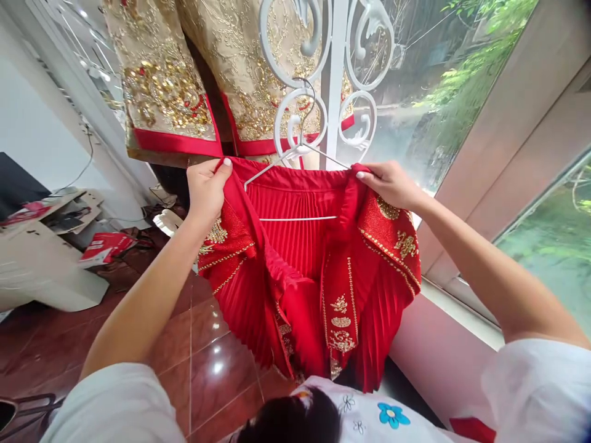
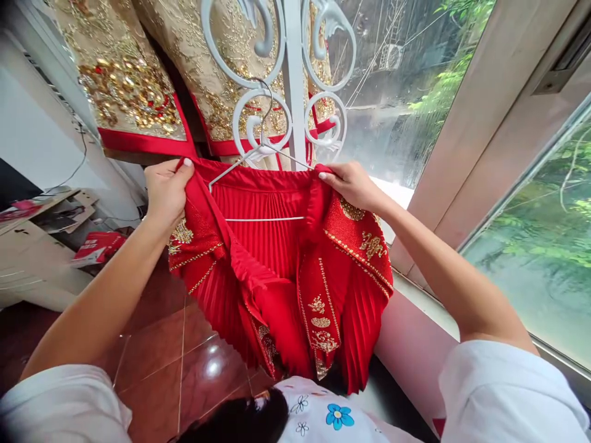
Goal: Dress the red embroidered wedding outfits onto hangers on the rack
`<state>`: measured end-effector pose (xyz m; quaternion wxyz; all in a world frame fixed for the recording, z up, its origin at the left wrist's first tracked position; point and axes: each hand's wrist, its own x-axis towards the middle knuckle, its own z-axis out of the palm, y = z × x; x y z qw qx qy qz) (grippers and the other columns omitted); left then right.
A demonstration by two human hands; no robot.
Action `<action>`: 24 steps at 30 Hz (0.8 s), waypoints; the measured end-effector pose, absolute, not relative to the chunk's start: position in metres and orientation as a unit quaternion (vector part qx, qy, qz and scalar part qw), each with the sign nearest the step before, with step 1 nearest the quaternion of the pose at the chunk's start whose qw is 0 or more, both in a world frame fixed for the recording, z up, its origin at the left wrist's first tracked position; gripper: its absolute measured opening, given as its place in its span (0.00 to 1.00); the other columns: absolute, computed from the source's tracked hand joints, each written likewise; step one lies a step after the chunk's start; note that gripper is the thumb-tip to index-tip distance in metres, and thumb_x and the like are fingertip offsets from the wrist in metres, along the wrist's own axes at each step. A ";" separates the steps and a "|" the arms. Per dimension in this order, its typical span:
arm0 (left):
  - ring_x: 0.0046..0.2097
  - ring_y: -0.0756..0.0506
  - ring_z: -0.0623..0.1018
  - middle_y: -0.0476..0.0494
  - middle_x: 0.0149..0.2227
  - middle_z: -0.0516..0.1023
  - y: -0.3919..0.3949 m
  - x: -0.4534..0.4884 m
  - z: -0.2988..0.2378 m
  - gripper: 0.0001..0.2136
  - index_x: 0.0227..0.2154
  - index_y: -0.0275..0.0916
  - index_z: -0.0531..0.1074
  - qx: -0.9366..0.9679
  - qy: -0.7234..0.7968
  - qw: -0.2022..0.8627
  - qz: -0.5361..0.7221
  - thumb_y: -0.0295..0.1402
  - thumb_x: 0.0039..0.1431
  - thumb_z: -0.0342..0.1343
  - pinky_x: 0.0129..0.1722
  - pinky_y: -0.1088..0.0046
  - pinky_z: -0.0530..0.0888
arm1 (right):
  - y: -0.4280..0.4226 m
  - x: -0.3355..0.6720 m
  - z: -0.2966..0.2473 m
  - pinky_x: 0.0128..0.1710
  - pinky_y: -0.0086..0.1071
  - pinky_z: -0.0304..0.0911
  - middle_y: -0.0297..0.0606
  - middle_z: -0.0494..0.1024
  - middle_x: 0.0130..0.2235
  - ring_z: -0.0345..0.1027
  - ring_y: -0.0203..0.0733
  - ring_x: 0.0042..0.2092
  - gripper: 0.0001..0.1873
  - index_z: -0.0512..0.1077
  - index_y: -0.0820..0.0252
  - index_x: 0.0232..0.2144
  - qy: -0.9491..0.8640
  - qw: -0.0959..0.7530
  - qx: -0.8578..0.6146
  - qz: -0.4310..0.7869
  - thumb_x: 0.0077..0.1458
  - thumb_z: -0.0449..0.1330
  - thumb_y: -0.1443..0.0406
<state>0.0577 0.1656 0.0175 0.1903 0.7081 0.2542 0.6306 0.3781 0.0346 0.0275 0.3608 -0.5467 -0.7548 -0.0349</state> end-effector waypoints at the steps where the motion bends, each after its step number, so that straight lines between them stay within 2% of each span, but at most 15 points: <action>1: 0.24 0.54 0.50 0.55 0.17 0.51 0.166 0.058 0.019 0.18 0.14 0.36 0.59 0.692 0.252 0.226 0.638 0.36 0.56 0.56 0.25 0.74 0.50 | 0.034 0.378 0.029 0.29 0.32 0.53 0.31 0.61 0.23 0.52 0.34 0.27 0.19 0.66 0.58 0.26 -0.749 0.380 -0.542 -0.028 0.59 0.47 0.52; 4: 0.22 0.55 0.52 0.56 0.16 0.53 0.165 0.059 0.020 0.15 0.16 0.36 0.62 0.654 0.255 0.317 0.637 0.33 0.56 0.56 0.24 0.75 0.52 | 0.037 0.378 0.032 0.30 0.32 0.55 0.33 0.65 0.26 0.56 0.35 0.29 0.19 0.68 0.59 0.29 -0.730 0.450 -0.514 -0.010 0.59 0.48 0.52; 6: 0.22 0.55 0.55 0.56 0.15 0.58 0.159 0.058 0.016 0.14 0.16 0.36 0.65 0.661 0.260 0.308 0.633 0.33 0.54 0.56 0.23 0.75 0.55 | 0.039 0.377 0.030 0.31 0.31 0.57 0.34 0.67 0.27 0.59 0.35 0.30 0.20 0.69 0.61 0.28 -0.720 0.487 -0.494 -0.015 0.59 0.49 0.52; 9: 0.26 0.52 0.66 0.52 0.23 0.73 0.142 0.056 0.003 0.09 0.26 0.36 0.74 0.724 0.277 0.159 0.611 0.36 0.52 0.56 0.27 0.75 0.63 | 0.041 0.373 0.018 0.32 0.30 0.58 0.34 0.68 0.27 0.61 0.35 0.30 0.22 0.70 0.63 0.29 -0.706 0.525 -0.472 -0.050 0.59 0.49 0.51; 11: 0.33 0.47 0.74 0.47 0.33 0.79 0.128 0.056 -0.005 0.15 0.38 0.36 0.76 0.757 0.313 0.028 0.573 0.39 0.51 0.56 0.35 0.73 0.68 | 0.042 0.371 0.011 0.33 0.29 0.58 0.34 0.70 0.28 0.62 0.35 0.31 0.22 0.71 0.64 0.32 -0.697 0.545 -0.460 -0.070 0.60 0.50 0.51; 13: 0.36 0.44 0.76 0.43 0.36 0.79 0.119 0.059 -0.008 0.19 0.43 0.38 0.75 0.769 0.360 -0.068 0.524 0.42 0.50 0.56 0.38 0.71 0.68 | 0.045 0.371 0.009 0.33 0.29 0.58 0.34 0.70 0.27 0.63 0.34 0.31 0.22 0.72 0.64 0.32 -0.685 0.565 -0.454 -0.071 0.60 0.50 0.51; 14: 0.35 0.43 0.76 0.43 0.34 0.79 0.118 0.061 -0.007 0.19 0.43 0.38 0.75 0.772 0.380 -0.096 0.500 0.43 0.51 0.55 0.37 0.71 0.68 | 0.047 0.372 0.011 0.32 0.28 0.58 0.33 0.69 0.26 0.62 0.34 0.30 0.22 0.72 0.64 0.31 -0.676 0.576 -0.454 -0.065 0.59 0.51 0.51; 16: 0.29 0.45 0.73 0.45 0.25 0.75 0.122 0.064 -0.003 0.15 0.33 0.37 0.76 0.783 0.398 -0.097 0.469 0.43 0.53 0.52 0.31 0.73 0.65 | 0.051 0.374 0.017 0.29 0.28 0.57 0.32 0.66 0.24 0.61 0.33 0.28 0.22 0.71 0.64 0.27 -0.654 0.601 -0.456 -0.050 0.59 0.52 0.51; 19: 0.20 0.50 0.62 0.51 0.14 0.60 0.136 0.062 0.002 0.18 0.16 0.37 0.66 0.809 0.379 -0.001 0.450 0.42 0.57 0.48 0.23 0.74 0.57 | 0.053 0.378 0.029 0.28 0.27 0.57 0.31 0.64 0.22 0.60 0.33 0.28 0.21 0.71 0.63 0.26 -0.631 0.628 -0.454 -0.039 0.59 0.53 0.52; 21: 0.19 0.52 0.57 0.53 0.14 0.54 0.143 0.055 0.003 0.20 0.13 0.38 0.59 0.812 0.361 0.071 0.452 0.43 0.57 0.47 0.21 0.75 0.54 | 0.051 0.380 0.034 0.28 0.27 0.58 0.31 0.65 0.23 0.62 0.33 0.29 0.20 0.72 0.64 0.28 -0.635 0.626 -0.451 -0.038 0.59 0.53 0.53; 24: 0.21 0.53 0.55 0.54 0.16 0.53 0.143 0.045 0.005 0.19 0.14 0.38 0.57 0.806 0.368 0.117 0.449 0.41 0.56 0.48 0.21 0.76 0.53 | 0.047 0.383 0.033 0.31 0.29 0.60 0.33 0.70 0.27 0.64 0.34 0.31 0.20 0.74 0.63 0.33 -0.688 0.563 -0.456 -0.036 0.61 0.50 0.54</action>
